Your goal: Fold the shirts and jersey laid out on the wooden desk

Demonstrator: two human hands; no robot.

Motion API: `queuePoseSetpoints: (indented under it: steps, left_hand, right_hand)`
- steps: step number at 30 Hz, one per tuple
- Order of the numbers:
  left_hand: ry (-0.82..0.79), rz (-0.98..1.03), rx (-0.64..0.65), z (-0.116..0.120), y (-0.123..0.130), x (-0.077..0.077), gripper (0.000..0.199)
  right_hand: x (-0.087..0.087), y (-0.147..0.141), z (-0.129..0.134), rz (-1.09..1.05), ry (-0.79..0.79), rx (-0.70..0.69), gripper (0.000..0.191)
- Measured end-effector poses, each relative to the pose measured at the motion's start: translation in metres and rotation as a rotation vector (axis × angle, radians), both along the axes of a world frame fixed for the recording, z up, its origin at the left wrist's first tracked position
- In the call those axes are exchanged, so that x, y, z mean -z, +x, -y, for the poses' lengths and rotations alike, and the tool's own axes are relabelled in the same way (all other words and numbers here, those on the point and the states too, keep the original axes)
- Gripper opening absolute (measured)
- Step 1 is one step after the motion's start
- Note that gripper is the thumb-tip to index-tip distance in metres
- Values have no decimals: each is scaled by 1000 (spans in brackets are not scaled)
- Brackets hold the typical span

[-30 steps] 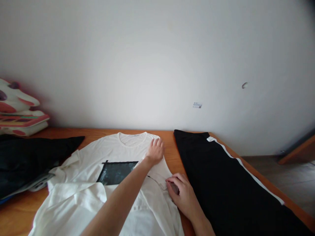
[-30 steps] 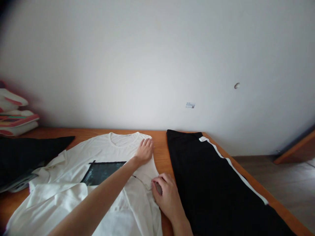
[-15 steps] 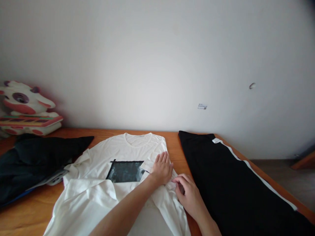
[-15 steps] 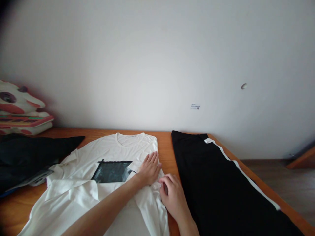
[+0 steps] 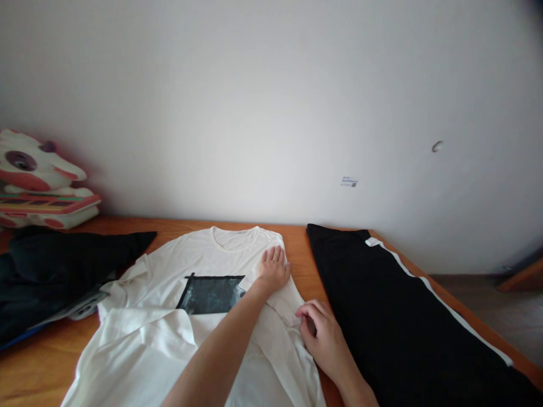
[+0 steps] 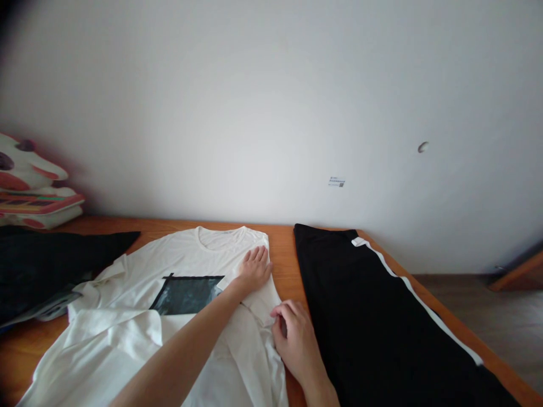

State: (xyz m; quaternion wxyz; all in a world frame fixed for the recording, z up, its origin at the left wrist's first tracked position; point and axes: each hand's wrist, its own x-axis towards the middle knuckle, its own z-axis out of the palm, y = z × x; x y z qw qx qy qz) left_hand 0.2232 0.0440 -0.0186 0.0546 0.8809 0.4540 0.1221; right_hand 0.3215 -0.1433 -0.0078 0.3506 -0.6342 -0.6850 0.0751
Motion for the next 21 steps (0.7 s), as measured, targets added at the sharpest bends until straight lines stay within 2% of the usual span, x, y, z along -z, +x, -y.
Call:
queuePoseSetpoints:
  steps: [5,8,10,13,15,17,21]
  left_hand:
    - [-7,22,-28,-9,3,0,62]
    - [11,32,-40,-7,1,-6,64]
    - [62,39,7,1,-1,-12,63]
    - [125,27,167,21,-6,-18,57]
    - [108,-6,220,36,-11,-16,56]
    - [94,-37,222,49,-17,-9,56]
    - [111,-30,205,53,-29,4,58]
  right_hand:
    - [3,3,0,-12,-11,-11,20]
    - [3,3,0,-6,-14,-10,21]
    - [2,3,0,3,-13,-7,20]
    - [1,2,-1,10,0,-10,19]
    - [0,2,-1,11,10,-12,18]
    - [0,1,-1,13,11,-8,18]
    - [-1,1,-1,15,15,11,19]
